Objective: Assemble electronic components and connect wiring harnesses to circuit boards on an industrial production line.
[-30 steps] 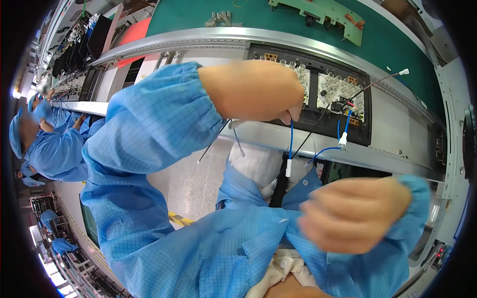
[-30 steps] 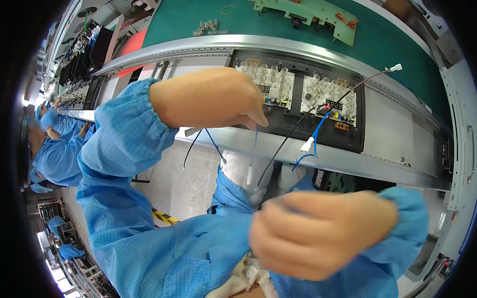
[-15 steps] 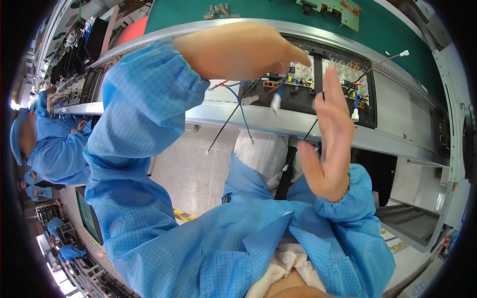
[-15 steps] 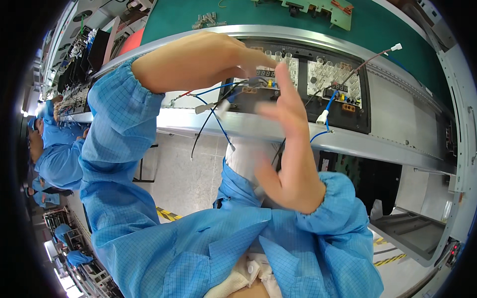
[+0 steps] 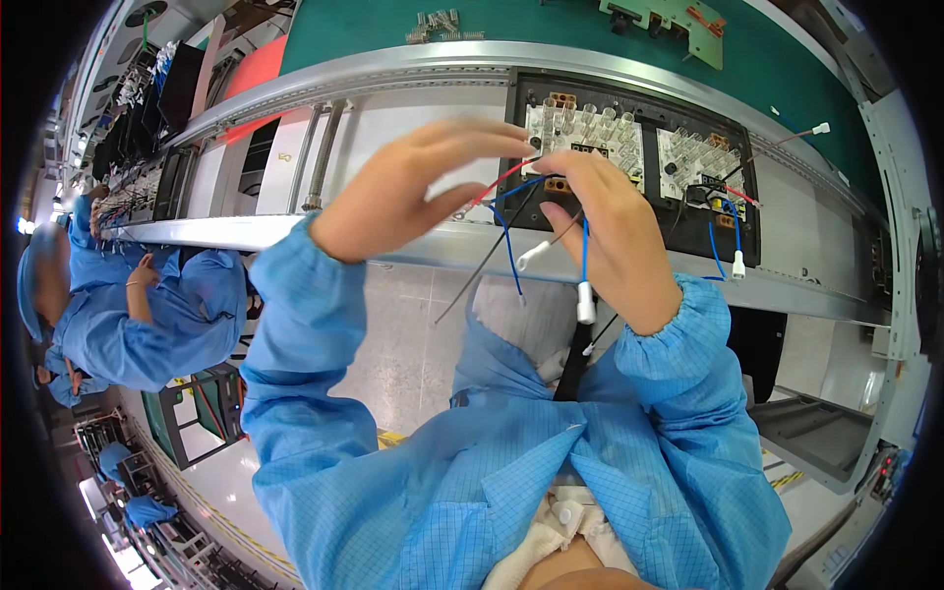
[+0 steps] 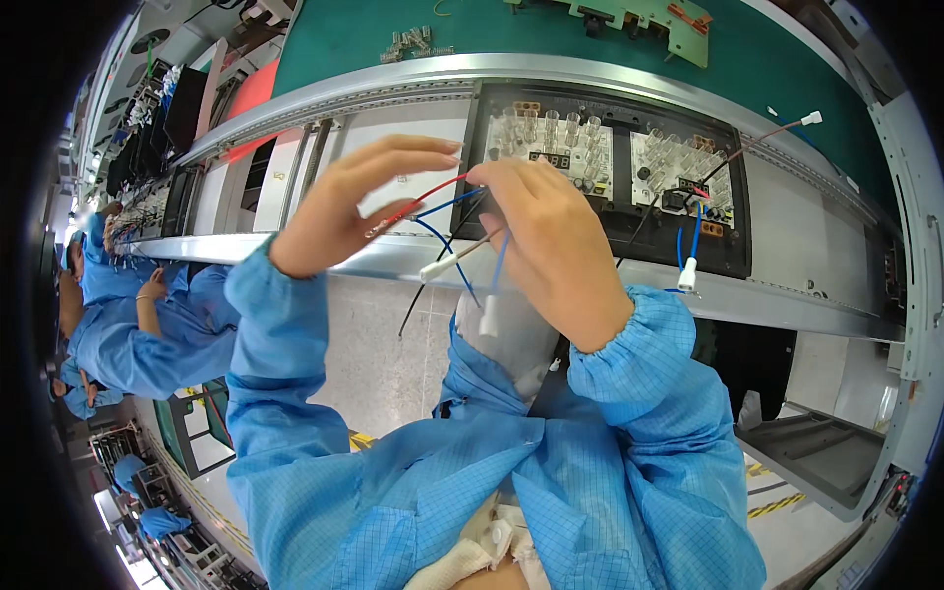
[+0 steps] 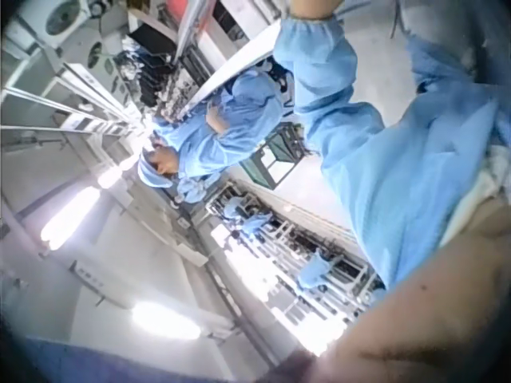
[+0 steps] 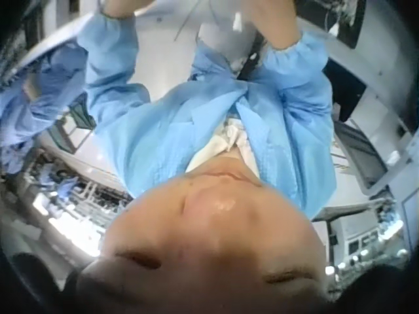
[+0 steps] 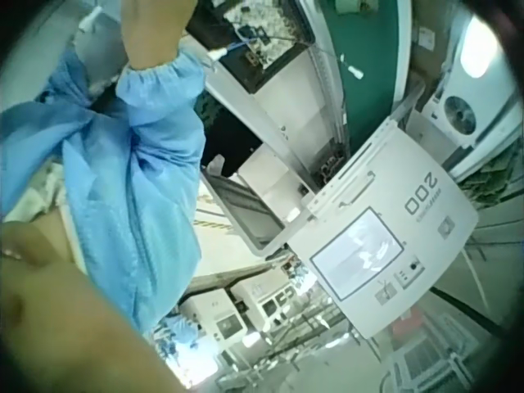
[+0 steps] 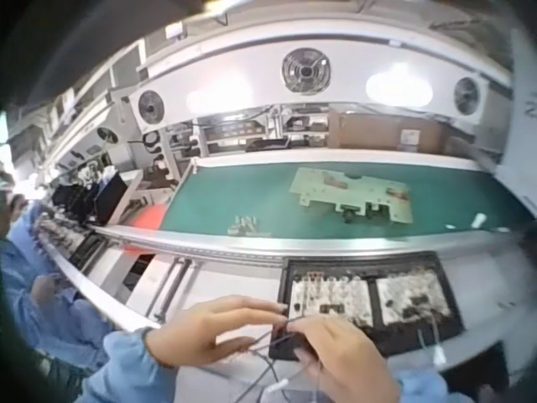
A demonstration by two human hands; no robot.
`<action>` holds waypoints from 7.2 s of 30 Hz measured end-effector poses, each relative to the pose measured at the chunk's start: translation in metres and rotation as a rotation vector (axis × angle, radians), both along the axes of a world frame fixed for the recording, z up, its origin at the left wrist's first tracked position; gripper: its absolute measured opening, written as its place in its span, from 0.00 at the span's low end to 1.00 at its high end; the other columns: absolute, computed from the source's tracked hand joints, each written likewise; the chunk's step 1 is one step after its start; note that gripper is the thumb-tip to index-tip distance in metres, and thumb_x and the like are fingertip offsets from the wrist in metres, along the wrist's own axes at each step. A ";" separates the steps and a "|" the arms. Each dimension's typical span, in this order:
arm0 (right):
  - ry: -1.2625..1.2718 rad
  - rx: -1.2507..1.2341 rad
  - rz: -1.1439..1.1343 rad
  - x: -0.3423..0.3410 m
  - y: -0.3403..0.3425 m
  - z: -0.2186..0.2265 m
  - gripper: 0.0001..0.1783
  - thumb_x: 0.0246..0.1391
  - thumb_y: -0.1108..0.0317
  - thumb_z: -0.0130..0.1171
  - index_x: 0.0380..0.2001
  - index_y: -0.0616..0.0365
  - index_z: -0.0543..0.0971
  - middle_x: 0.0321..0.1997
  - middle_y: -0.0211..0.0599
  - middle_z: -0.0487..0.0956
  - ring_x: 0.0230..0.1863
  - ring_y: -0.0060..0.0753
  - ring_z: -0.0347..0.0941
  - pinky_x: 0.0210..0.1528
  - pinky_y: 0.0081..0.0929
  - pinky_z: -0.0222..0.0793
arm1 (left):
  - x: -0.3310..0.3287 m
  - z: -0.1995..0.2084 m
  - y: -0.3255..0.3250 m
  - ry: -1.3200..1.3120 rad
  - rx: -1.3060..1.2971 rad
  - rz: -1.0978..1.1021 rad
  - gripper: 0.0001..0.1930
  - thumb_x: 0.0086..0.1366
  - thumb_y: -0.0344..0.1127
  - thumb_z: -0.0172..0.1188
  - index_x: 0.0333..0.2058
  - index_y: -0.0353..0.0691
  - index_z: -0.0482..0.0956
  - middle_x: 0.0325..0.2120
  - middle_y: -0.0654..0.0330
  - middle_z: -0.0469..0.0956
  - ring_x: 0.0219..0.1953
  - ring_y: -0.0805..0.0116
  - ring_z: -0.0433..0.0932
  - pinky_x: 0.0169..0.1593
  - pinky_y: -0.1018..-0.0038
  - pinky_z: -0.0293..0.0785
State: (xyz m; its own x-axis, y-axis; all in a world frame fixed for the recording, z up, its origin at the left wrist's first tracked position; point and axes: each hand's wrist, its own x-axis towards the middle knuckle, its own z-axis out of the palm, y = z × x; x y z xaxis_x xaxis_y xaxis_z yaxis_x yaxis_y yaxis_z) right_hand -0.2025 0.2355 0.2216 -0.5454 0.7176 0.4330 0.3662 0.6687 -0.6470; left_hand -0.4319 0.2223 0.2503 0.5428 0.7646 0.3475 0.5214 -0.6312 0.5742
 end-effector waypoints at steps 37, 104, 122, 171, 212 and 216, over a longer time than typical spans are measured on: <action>-0.423 0.170 0.038 0.035 -0.018 -0.044 0.27 0.50 0.68 0.61 0.56 0.58 0.71 0.66 0.42 0.65 0.67 0.43 0.61 0.66 0.41 0.60 | 0.020 -0.056 -0.010 0.419 0.353 -0.138 0.16 0.55 0.30 0.58 0.44 0.40 0.80 0.52 0.57 0.76 0.55 0.59 0.75 0.50 0.69 0.78; 0.164 -0.091 -0.220 0.188 0.062 -0.034 0.06 0.51 0.71 0.61 0.31 0.59 0.85 0.47 0.39 0.80 0.57 0.43 0.71 0.64 0.36 0.58 | 0.184 -0.011 0.100 0.734 0.567 -0.572 0.07 0.55 0.32 0.57 0.32 0.38 0.74 0.35 0.62 0.79 0.38 0.66 0.80 0.42 0.73 0.77; 0.528 -0.601 -0.203 0.194 0.062 -0.049 0.04 0.50 0.80 0.61 0.31 0.66 0.80 0.37 0.39 0.80 0.44 0.32 0.77 0.46 0.23 0.72 | 0.190 -0.007 0.102 0.785 0.545 -0.607 0.11 0.54 0.32 0.58 0.37 0.38 0.76 0.39 0.61 0.80 0.40 0.65 0.80 0.44 0.72 0.77; -0.563 0.332 0.220 0.239 0.041 -0.036 0.20 0.51 0.74 0.52 0.49 0.61 0.77 0.57 0.41 0.74 0.63 0.42 0.67 0.63 0.37 0.66 | 0.235 -0.057 0.067 0.741 0.766 -0.590 0.10 0.50 0.35 0.59 0.20 0.31 0.78 0.29 0.55 0.74 0.34 0.61 0.74 0.35 0.69 0.70; 0.453 -0.627 -0.159 0.215 0.200 0.049 0.28 0.61 0.57 0.52 0.62 0.58 0.67 0.35 0.22 0.73 0.22 0.07 0.56 0.22 0.06 0.53 | 0.026 0.010 0.169 -0.718 -0.691 0.241 0.13 0.68 0.46 0.53 0.28 0.45 0.73 0.16 0.73 0.62 0.18 0.83 0.58 0.22 0.81 0.51; 0.431 -0.693 -0.346 0.236 0.151 0.053 0.29 0.59 0.60 0.51 0.61 0.62 0.67 0.29 0.22 0.72 0.18 0.08 0.55 0.19 0.09 0.51 | 0.052 0.012 0.119 -0.623 -0.938 0.179 0.17 0.68 0.46 0.53 0.23 0.45 0.68 0.12 0.75 0.58 0.15 0.85 0.53 0.19 0.82 0.47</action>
